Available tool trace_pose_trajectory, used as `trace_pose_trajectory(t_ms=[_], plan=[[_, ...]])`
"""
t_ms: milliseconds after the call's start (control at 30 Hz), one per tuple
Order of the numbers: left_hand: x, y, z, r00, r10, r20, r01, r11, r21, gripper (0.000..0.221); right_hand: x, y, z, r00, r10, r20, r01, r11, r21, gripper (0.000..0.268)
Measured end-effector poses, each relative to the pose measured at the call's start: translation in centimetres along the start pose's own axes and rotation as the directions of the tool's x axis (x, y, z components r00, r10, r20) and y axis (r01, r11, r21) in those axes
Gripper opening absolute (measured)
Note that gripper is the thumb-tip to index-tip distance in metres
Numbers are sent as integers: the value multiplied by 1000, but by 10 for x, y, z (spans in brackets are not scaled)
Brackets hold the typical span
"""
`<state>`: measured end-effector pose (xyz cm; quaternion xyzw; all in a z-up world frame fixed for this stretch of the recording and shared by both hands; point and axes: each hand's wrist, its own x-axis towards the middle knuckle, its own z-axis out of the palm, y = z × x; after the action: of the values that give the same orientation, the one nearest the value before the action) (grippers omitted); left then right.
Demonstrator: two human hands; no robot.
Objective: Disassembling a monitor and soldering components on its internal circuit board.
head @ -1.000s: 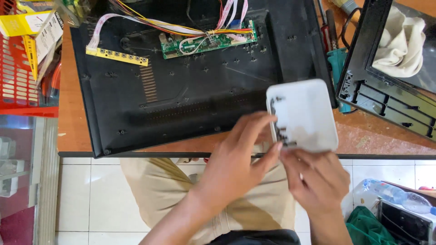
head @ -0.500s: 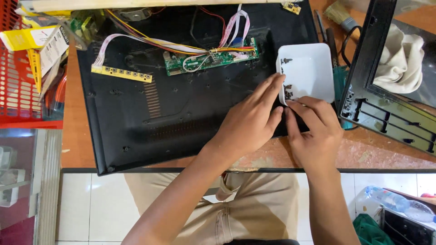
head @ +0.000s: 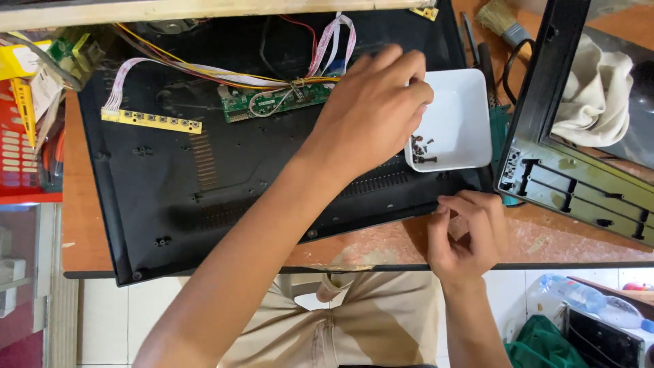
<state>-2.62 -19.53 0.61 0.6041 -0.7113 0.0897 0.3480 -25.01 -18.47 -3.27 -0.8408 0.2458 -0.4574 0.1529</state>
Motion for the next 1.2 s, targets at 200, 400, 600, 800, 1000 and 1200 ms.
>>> trace_pose_trajectory(t_ms=[200,400,600,800,1000,1200], plan=[[24,-6,37,971,-45,234,-6,977,212,20,-4,6,3,1000,16,-24,-16,1000,18,9],[34,4,39,981,-54,187,1,962,271,27,-6,8,3,1000,18,-12,-18,999,30,10],[27,10,13,930,52,365,-105,986,127,15,-7,8,1,999,51,9,-51,998,26,10],[18,17,33,955,77,286,-122,982,142,24,-6,6,2,997,78,4,-78,996,53,11],[20,24,50,912,14,410,-113,969,219,26,-6,9,2,998,59,-9,-58,997,50,10],[38,14,-7,843,-109,527,171,983,-71,21,-5,7,1,997,70,-11,-70,995,68,12]])
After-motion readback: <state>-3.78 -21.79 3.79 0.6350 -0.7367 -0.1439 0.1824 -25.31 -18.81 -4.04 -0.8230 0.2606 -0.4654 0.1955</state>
